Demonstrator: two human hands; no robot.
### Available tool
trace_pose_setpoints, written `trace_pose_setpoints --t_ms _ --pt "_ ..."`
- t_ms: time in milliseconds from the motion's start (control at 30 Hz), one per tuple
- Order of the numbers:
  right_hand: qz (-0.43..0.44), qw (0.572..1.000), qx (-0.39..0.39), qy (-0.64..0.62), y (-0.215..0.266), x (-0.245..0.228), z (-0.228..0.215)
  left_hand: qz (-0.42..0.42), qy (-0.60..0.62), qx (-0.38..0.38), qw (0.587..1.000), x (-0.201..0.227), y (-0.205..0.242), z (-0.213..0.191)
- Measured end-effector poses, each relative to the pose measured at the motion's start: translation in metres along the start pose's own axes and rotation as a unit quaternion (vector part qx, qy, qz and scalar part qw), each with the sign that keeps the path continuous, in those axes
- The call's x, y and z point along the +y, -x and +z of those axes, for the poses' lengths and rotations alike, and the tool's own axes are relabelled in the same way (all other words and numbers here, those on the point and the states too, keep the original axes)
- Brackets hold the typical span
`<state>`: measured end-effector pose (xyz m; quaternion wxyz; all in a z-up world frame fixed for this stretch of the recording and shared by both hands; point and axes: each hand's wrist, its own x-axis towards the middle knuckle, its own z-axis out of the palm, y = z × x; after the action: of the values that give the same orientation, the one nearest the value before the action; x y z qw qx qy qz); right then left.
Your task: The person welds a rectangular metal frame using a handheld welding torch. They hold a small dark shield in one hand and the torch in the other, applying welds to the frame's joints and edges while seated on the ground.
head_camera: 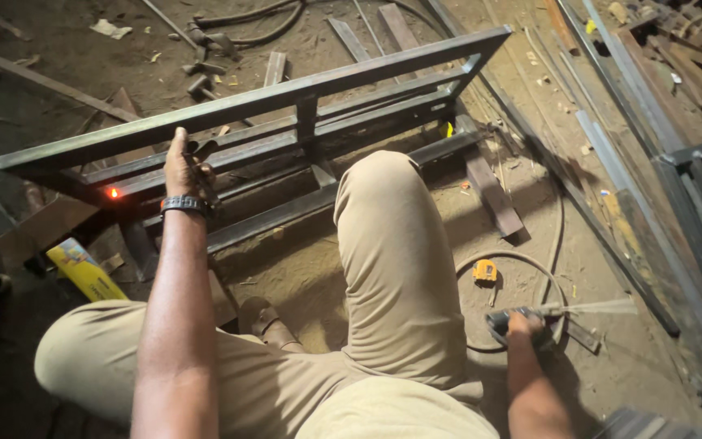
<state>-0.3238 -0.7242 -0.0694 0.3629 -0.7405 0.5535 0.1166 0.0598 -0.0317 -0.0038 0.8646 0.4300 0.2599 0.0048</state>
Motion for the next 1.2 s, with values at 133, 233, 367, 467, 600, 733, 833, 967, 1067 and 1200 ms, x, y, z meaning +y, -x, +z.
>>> trace_pose_setpoints --t_ms 133,233,367,467,600,733,833,967,1067,1200 --pt "-0.055 0.997 0.053 -0.028 -0.027 -0.044 0.005 0.040 0.045 0.002 0.998 0.012 0.013 0.014" --pt "-0.156 0.978 0.129 -0.055 -0.049 -0.107 -0.017 0.024 0.061 -0.020 0.998 0.027 0.006 0.020" --pt "-0.374 0.916 0.142 0.007 -0.064 -0.194 -0.063 0.017 0.067 0.033 0.997 0.018 -0.020 0.026" --pt "-0.484 0.867 0.117 -0.017 -0.052 -0.262 -0.089 0.057 0.110 0.051 0.991 0.010 -0.037 0.023" --pt "-0.520 0.843 0.136 0.017 0.010 -0.330 -0.128 0.091 0.106 0.119 0.983 -0.005 -0.023 0.030" --pt "-0.532 0.832 0.156 -0.023 0.058 -0.396 -0.118 0.075 0.086 0.207 0.972 -0.022 0.021 0.041" --pt "-0.548 0.825 0.135 0.015 0.062 -0.444 -0.071 0.044 0.128 0.208 0.969 -0.046 0.055 0.031" --pt "-0.639 0.752 -0.007 0.163 0.026 -0.509 0.045 -0.005 0.135 0.263 0.955 -0.093 0.088 0.001" --pt "-0.697 0.637 -0.052 0.326 -0.009 -0.530 0.135 -0.025 0.152 0.308 0.939 -0.144 0.117 -0.029" --pt "-0.627 0.590 -0.105 0.497 -0.053 -0.525 0.219 -0.057 0.135 0.365 0.919 -0.183 0.130 -0.053"
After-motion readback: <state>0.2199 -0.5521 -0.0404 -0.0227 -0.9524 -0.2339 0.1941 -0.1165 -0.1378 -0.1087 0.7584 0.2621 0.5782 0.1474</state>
